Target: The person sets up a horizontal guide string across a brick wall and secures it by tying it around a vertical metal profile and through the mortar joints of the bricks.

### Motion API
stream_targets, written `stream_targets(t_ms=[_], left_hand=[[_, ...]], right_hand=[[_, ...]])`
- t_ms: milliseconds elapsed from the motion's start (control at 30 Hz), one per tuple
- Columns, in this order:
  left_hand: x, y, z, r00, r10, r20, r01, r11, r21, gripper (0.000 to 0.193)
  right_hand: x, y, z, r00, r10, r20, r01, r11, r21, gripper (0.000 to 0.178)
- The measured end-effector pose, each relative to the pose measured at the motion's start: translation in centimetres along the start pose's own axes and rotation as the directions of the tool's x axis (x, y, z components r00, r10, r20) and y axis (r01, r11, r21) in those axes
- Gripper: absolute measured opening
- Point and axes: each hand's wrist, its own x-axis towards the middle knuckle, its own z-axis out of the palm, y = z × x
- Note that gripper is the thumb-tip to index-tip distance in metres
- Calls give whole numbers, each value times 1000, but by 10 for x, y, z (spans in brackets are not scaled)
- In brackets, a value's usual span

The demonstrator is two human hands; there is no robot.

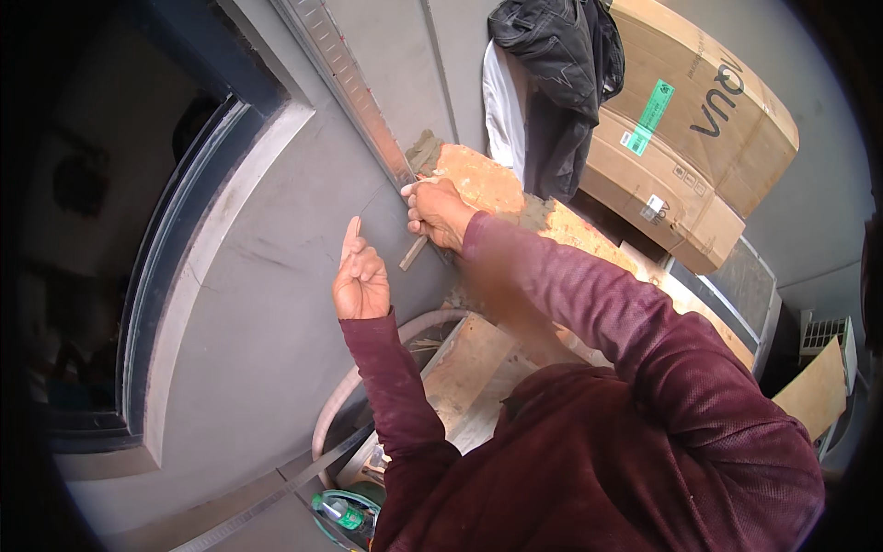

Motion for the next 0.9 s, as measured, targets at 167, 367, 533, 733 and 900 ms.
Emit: stream_targets(t_ms=[167,367,533,733,900], left_hand=[[-13,19,-51,962,-166,-216,269,441,856,52],[36,6,-12,937,-175,-301,336,224,915,56],[73,-1,23,986,-121,-117,138,178,974,44],[80,16,60,996,-64,-64,85,416,905,25],[63,14,82,994,99,36,-89,610,787,26]], right_hand=[[29,-74,-18,961,58,272,139,747,-650,11],[43,-130,-9,828,-263,495,519,26,-854,20],[40,-148,18,708,-373,600,595,-143,-791,25],[30,-178,30,680,-367,634,672,-32,-740,24],[0,-193,40,748,-300,592,653,176,-737,21]])
